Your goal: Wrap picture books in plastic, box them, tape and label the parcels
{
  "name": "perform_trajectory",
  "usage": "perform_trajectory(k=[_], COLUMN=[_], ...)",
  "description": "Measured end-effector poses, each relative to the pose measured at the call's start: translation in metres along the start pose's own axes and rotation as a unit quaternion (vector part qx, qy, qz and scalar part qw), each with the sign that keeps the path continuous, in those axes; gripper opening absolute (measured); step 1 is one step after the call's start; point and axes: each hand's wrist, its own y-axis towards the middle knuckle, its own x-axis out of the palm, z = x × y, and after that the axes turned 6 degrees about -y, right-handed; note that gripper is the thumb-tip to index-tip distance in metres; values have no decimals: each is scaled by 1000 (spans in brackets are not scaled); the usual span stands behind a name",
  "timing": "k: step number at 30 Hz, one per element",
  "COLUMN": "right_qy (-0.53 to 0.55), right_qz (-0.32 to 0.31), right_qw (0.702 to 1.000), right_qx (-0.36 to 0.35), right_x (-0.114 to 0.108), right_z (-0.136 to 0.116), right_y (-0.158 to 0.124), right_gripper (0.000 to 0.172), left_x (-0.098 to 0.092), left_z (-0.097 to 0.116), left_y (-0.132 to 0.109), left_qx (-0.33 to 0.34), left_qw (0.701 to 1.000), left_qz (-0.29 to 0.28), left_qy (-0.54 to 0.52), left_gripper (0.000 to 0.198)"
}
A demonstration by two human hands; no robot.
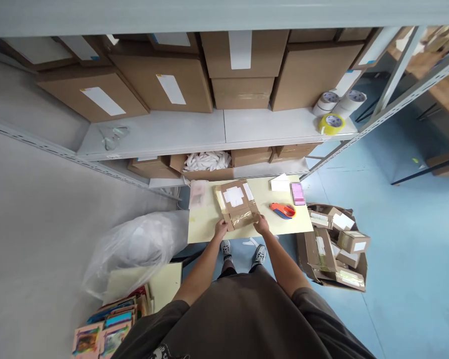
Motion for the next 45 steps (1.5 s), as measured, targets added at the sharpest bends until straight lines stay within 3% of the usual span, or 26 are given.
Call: perform_trajectory(k=[2,5,7,10,13,18,20,22,25,29,32,39,45], right_qy=[-35,-45,-32,8,58,161,189,215,261,305,310,310,310], right_qz=[-10,-27,-1,70,108,117,91,60,54,99,98,76,93], right_qw=[999,991,987,987,984,965,964,963,956,943,942,943,941], right_qx=[-22,-123,-160,-142,-132,-169,-164,-151,-121,-84,-80,-99,-97], right_x=[8,22,29,28,9,-38,-52,-60,-59,-49,-43,-33,-30], right_z=[-6,-29,-48,-70,-77,-57,-47,-40,-37,-41,-42,-39,-34], right_y=[-9,-22,-27,-29,-24,-23,-29,-35,-38,-26,-11,6,1], right_gripper=[78,88,81,66,55,41,38,37,44,76,88,82,64], left_x=[0,8,18,28,21,-15,-25,-30,-33,-40,-50,-62,-44], left_z=[8,21,30,45,70,131,149,158,156,132,113,99,101], left_y=[-1,-10,-17,-21,-7,48,65,75,74,60,50,42,40], left_qx=[8,30,46,68,73,127,159,191,212,238,240,239,224], left_qw=[1000,999,996,990,992,988,984,978,970,968,970,971,970], left_qz=[7,-16,-43,-85,-84,51,28,-36,-100,-61,-41,-9,73], left_qy=[3,-29,-69,-95,-54,67,79,80,68,41,14,22,68], left_gripper=[18,21,28,43,62,97,102,94,82,79,71,38,39])
